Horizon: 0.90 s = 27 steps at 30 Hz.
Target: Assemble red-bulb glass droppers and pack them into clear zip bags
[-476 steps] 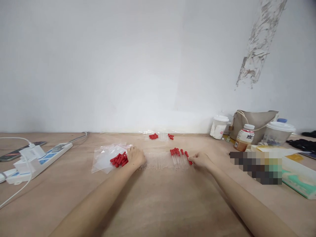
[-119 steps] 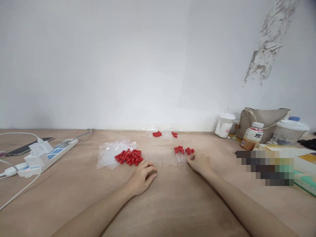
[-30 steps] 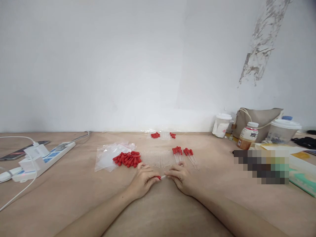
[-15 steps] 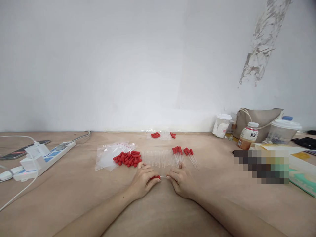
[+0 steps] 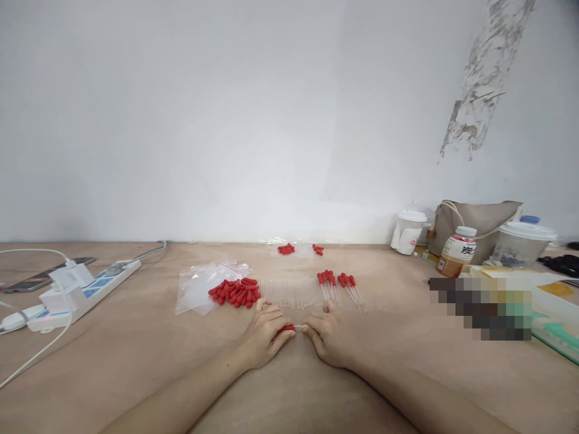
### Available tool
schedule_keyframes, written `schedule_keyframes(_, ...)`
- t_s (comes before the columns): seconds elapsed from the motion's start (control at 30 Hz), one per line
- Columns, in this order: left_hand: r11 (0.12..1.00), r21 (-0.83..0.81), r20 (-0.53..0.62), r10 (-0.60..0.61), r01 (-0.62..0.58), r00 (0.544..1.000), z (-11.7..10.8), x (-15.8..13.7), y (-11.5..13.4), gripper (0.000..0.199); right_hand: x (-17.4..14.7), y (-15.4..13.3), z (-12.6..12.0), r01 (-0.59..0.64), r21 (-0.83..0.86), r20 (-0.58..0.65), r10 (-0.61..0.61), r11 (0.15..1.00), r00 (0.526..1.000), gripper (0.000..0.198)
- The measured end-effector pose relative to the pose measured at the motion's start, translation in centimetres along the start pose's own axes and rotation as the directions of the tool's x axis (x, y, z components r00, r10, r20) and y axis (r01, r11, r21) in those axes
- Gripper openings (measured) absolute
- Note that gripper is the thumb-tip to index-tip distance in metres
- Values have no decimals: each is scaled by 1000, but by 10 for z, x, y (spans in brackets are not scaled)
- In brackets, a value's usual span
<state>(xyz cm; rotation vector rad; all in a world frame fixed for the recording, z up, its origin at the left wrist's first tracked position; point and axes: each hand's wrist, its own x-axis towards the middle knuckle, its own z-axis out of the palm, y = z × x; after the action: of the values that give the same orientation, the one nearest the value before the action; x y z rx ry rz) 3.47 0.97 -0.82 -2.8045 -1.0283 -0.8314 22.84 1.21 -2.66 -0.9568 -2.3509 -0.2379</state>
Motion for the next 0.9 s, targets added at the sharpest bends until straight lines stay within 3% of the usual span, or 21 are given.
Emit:
schedule_keyframes(0.17, 998, 23, 11, 57, -57, 998, 0, 0, 0, 23, 1, 0, 0, 6, 24, 39, -7, 1000, 999, 26)
schedule_keyframes(0.5, 998, 35, -108, -48, 52, 993, -7, -4, 0, 18, 10, 4, -34, 105, -56, 102, -99, 993, 990, 20)
schedule_keyframes(0.57, 994, 17, -150, -102, 106, 983, -8, -6, -3, 36, 11, 16, -37, 1, -43, 57, 2, 999, 998, 21)
schedule_keyframes(0.6, 991, 8, -171, -132, 136, 976, -8, -7, -4, 42, 11, 25, -38, -108, -22, 19, 108, 994, 994, 22)
schedule_keyframes(0.63, 987, -1, -179, -157, 160, 971, -8, -8, -5, 44, 11, 36, -39, -248, 2, -28, 248, 969, 968, 23)
schedule_keyframes(0.67, 985, -8, -168, -173, 175, 970, -8, -9, -7, 40, 11, 48, -39, -409, 30, -70, 410, 912, 909, 26)
schedule_keyframes(0.73, 983, -10, -109, -182, 182, 977, -8, -10, -8, 21, 8, 73, -39, -702, 41, -143, 700, 711, 700, 33)
schedule_keyframes(0.77, 984, -6, -70, -180, 180, 981, -8, -10, -8, 11, 5, 84, -39, -783, 29, -151, 778, 621, 610, 34)
schedule_keyframes(0.8, 984, -2, -38, -176, 177, 984, -8, -9, -8, 7, 2, 94, -39, -827, 15, -146, 819, 562, 554, 34)
schedule_keyframes(0.83, 985, 2, -16, -174, 174, 985, -8, -9, -8, 10, -1, 102, -38, -856, -2, -139, 848, 517, 512, 34)
schedule_keyframes(0.9, 984, 7, -2, -177, 177, 984, -8, -8, -7, 12, -6, 112, -36, -881, -35, -104, 875, 473, 473, 33)
